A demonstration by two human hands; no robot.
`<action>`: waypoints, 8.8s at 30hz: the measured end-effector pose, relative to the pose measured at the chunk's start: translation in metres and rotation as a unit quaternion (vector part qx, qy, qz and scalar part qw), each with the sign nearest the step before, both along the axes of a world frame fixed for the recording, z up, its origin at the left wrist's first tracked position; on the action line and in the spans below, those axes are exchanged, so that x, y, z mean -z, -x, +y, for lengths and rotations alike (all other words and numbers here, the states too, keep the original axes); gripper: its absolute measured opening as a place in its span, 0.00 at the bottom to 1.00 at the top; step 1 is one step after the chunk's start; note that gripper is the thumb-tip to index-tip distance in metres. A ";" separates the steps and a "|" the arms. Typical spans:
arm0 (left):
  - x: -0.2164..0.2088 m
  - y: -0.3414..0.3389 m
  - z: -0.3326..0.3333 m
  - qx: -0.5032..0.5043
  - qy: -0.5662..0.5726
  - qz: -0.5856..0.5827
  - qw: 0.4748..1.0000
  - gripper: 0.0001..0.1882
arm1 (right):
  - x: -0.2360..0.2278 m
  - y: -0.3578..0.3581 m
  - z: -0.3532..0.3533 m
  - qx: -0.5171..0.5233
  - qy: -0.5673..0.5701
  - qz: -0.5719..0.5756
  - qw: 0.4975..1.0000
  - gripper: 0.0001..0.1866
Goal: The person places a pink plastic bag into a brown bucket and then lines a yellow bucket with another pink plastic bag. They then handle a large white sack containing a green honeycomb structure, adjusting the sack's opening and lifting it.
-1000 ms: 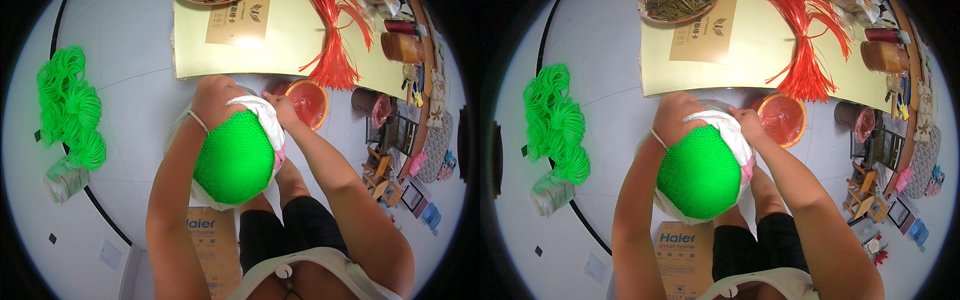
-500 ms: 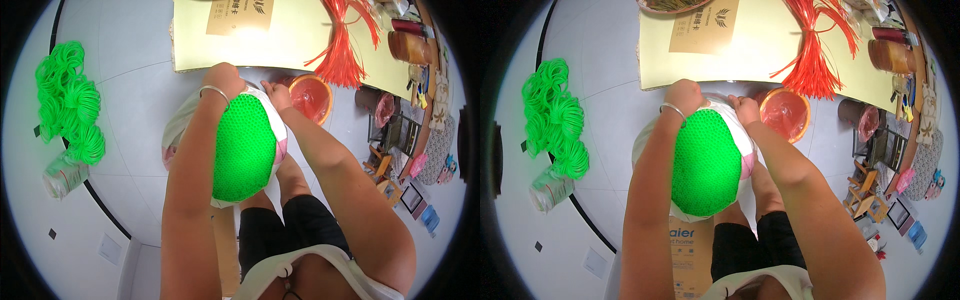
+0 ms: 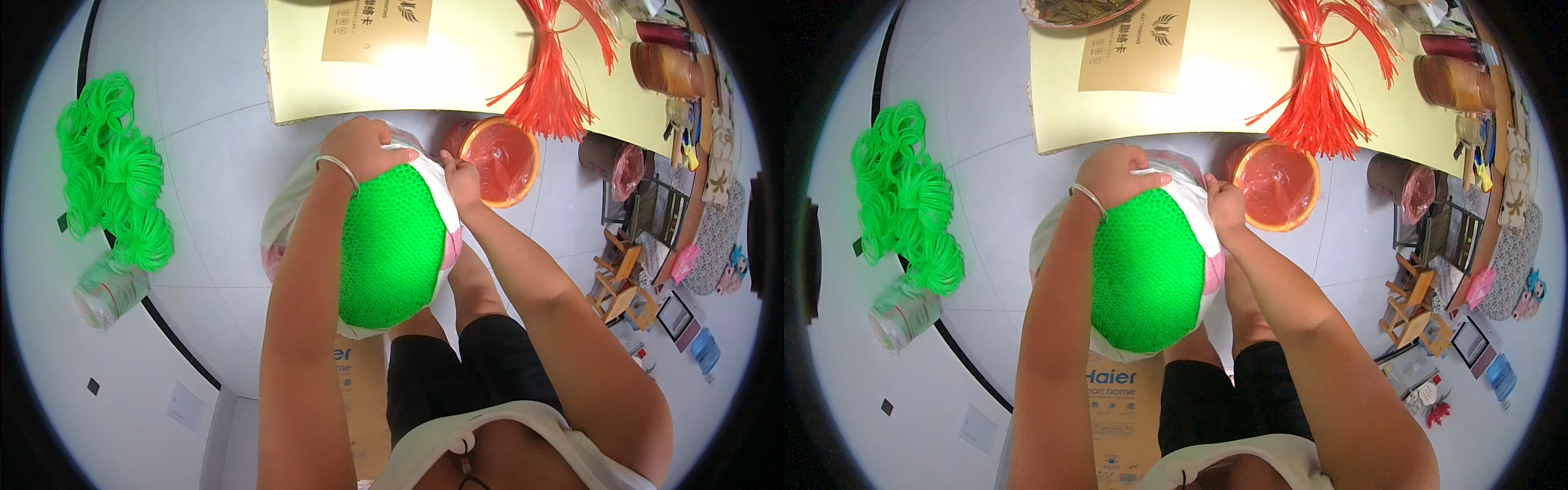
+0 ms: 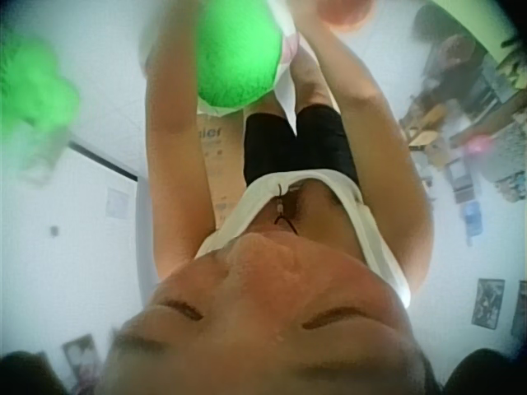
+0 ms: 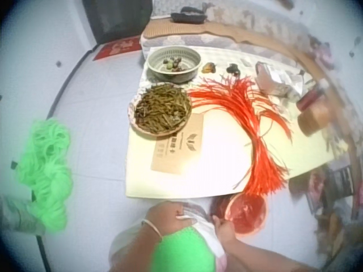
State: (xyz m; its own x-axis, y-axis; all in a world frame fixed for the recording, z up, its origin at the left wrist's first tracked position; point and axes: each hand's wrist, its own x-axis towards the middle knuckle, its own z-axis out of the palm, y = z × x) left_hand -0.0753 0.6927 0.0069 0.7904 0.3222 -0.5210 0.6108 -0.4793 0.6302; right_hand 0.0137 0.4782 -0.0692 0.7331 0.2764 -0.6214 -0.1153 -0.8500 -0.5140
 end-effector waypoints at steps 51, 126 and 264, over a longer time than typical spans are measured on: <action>-0.045 0.239 -0.095 -0.481 -0.294 -0.088 0.821 0.12 | -0.091 0.066 0.200 -0.647 -0.326 -0.095 0.682 0.09; -0.009 0.270 -0.072 -0.395 -0.321 -0.160 0.846 0.20 | -0.091 0.072 0.191 -0.747 -0.305 -0.250 0.535 0.17; -0.028 0.245 -0.048 -0.353 -0.357 -0.131 0.855 0.17 | -0.115 0.092 0.218 -0.837 -0.257 -0.226 0.427 0.15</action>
State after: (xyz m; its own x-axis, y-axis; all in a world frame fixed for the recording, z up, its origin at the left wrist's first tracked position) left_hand -0.3198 0.6446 0.0352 0.3277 0.9288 0.1728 0.7889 -0.3697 0.4909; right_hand -0.0778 0.6961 0.0456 -0.7466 0.6624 -0.0622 0.6415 0.6920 -0.3309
